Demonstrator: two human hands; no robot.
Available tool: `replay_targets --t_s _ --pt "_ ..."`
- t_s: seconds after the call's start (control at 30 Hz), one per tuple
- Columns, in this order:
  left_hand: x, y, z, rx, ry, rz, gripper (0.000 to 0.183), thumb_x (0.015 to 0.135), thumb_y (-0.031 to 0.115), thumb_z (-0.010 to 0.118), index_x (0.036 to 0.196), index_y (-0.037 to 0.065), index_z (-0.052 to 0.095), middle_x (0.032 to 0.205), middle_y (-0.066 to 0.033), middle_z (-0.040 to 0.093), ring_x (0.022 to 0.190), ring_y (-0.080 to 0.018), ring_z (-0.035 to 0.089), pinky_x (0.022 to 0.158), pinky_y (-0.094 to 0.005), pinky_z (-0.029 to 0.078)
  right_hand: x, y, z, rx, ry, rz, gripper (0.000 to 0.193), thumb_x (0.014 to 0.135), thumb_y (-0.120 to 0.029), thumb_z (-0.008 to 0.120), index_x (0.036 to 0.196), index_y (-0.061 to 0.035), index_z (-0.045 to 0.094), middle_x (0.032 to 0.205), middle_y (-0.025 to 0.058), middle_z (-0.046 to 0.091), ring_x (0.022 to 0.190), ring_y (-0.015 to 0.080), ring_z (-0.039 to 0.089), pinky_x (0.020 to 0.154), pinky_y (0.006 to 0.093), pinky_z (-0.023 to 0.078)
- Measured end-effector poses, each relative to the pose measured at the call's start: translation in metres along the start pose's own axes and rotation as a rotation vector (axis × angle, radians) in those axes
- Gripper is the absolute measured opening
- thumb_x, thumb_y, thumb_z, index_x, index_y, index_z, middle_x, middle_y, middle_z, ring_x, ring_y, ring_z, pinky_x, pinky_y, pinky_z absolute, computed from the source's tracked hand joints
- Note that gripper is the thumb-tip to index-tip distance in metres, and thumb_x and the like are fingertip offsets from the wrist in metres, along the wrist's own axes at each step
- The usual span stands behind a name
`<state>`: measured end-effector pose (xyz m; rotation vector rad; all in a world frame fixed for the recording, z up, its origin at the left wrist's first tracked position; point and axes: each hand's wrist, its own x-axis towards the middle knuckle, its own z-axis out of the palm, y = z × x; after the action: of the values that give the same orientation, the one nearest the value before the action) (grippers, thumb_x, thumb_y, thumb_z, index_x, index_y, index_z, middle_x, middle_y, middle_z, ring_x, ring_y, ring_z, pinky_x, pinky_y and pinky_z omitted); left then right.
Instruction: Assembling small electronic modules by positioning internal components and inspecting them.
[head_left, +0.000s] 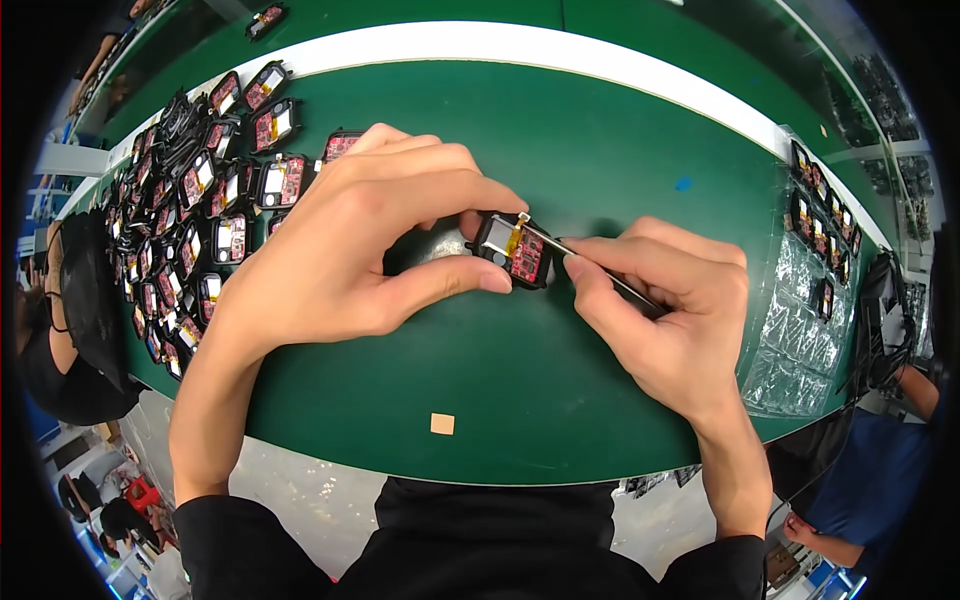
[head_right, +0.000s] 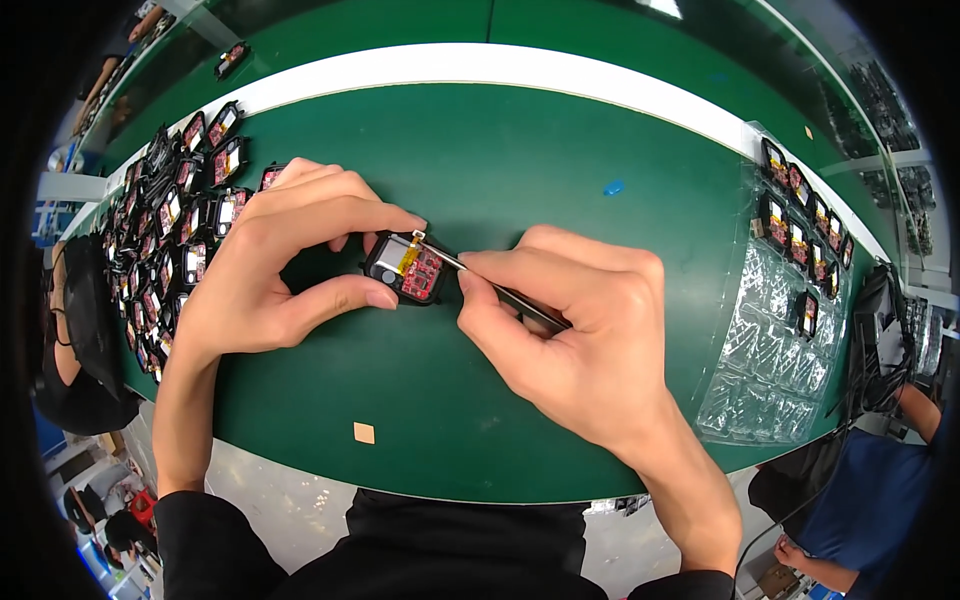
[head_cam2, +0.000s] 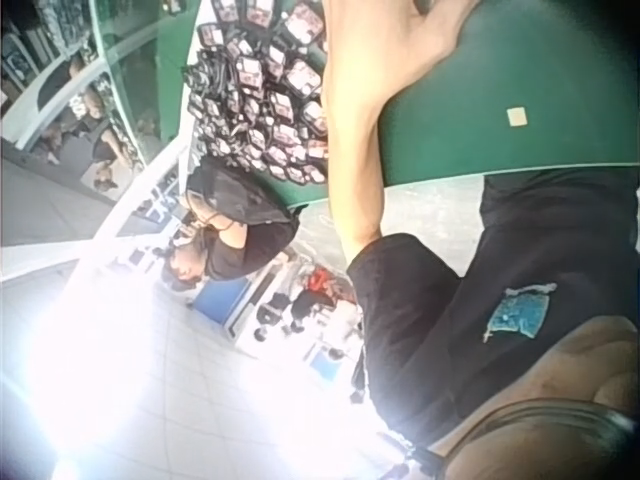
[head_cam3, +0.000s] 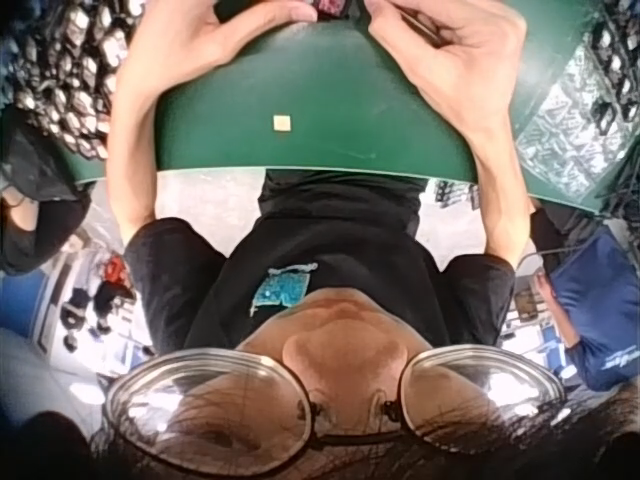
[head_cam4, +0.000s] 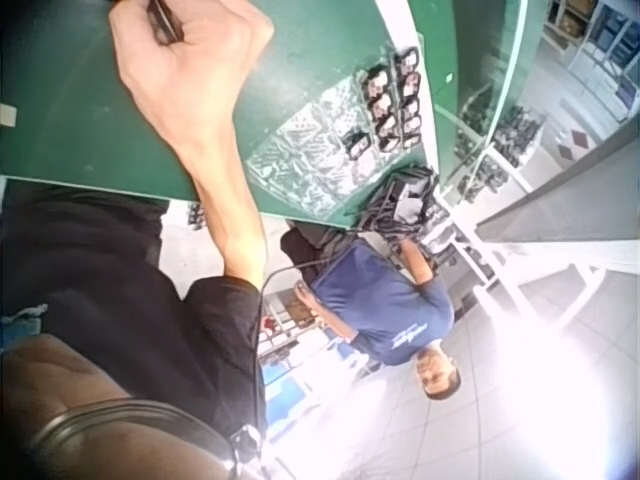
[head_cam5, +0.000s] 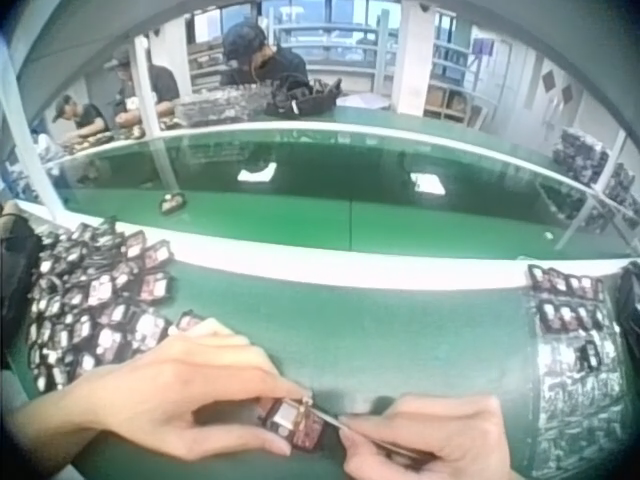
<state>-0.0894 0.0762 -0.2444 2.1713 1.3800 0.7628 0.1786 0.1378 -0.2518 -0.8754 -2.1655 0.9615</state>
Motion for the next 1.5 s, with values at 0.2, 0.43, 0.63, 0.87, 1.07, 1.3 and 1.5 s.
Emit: replay_targets --t_s 0.2,0.43,0.63,0.87,1.07,1.3,1.5 --pt "0.002 -0.001 0.000 0.010 -0.004 0.007 0.052 0.078 0.026 0.095 0.124 0.006 0.083 0.094 -0.0032 0.070 0.079 -0.0216 0.055 0.086 -0.0369 0.043 0.001 0.000 0.000 0.003 0.014 -0.013 0.011 0.085 0.003 0.084 0.096 0.0024 0.085 0.066 0.0064 0.065 0.050 0.0127 0.057 0.047 0.0306 0.040" --pt "0.001 0.003 0.003 0.003 0.049 -0.013 0.052 0.077 0.026 0.096 0.123 0.006 0.082 0.087 -0.0044 0.066 0.077 -0.0214 0.055 0.085 -0.0359 0.043 -0.003 0.002 -0.001 -0.079 0.075 -0.127 0.018 0.079 0.005 0.087 0.097 0.0011 0.086 0.066 0.0035 0.062 0.050 0.0113 0.054 0.046 0.0293 0.038" --pt "0.001 0.001 0.000 0.018 0.024 -0.002 0.048 0.078 0.025 0.095 0.120 0.006 0.081 0.088 -0.0041 0.066 0.078 -0.0205 0.055 0.085 -0.0349 0.043 -0.003 0.003 0.004 -0.193 0.132 -0.235 0.024 0.076 0.004 0.090 0.100 -0.0004 0.086 0.070 0.0034 0.063 0.052 0.0143 0.054 0.046 0.0313 0.040" --pt "0.001 -0.001 -0.003 -0.002 -0.004 -0.008 0.049 0.077 0.024 0.096 0.121 0.006 0.083 0.093 -0.0038 0.071 0.080 -0.0201 0.056 0.087 -0.0345 0.044 -0.003 0.005 0.009 -0.175 0.133 -0.264 0.025 0.078 0.006 0.089 0.101 -0.0003 0.086 0.072 0.0043 0.064 0.053 0.0157 0.057 0.047 0.0315 0.042" --pt "0.003 -0.005 -0.011 -0.022 -0.098 -0.039 0.052 0.075 0.025 0.097 0.122 0.006 0.083 0.098 -0.0038 0.076 0.081 -0.0205 0.057 0.090 -0.0359 0.044 -0.002 0.005 0.003 -0.022 0.063 -0.157 0.019 0.083 0.006 0.086 0.101 0.0019 0.086 0.070 0.0063 0.066 0.054 0.0141 0.059 0.049 0.0304 0.042" --pt "0.003 -0.009 -0.013 -0.075 -0.113 -0.022 0.051 0.077 0.026 0.097 0.122 0.006 0.084 0.100 -0.0026 0.076 0.082 -0.0195 0.057 0.091 -0.0361 0.043 0.000 0.000 -0.001 0.045 -0.010 -0.031 0.012 0.087 0.003 0.085 0.099 0.0019 0.086 0.069 0.0077 0.067 0.054 0.0140 0.059 0.050 0.0305 0.041" --pt "0.004 -0.010 -0.013 -0.068 -0.123 -0.012 0.050 0.078 0.027 0.096 0.122 0.006 0.083 0.102 -0.0025 0.076 0.083 -0.0192 0.055 0.090 -0.0359 0.042 0.000 0.004 -0.001 0.030 -0.009 -0.071 0.015 0.090 0.001 0.086 0.105 0.0003 0.089 0.069 0.0016 0.065 0.057 0.0049 0.050 0.052 0.0262 0.031"
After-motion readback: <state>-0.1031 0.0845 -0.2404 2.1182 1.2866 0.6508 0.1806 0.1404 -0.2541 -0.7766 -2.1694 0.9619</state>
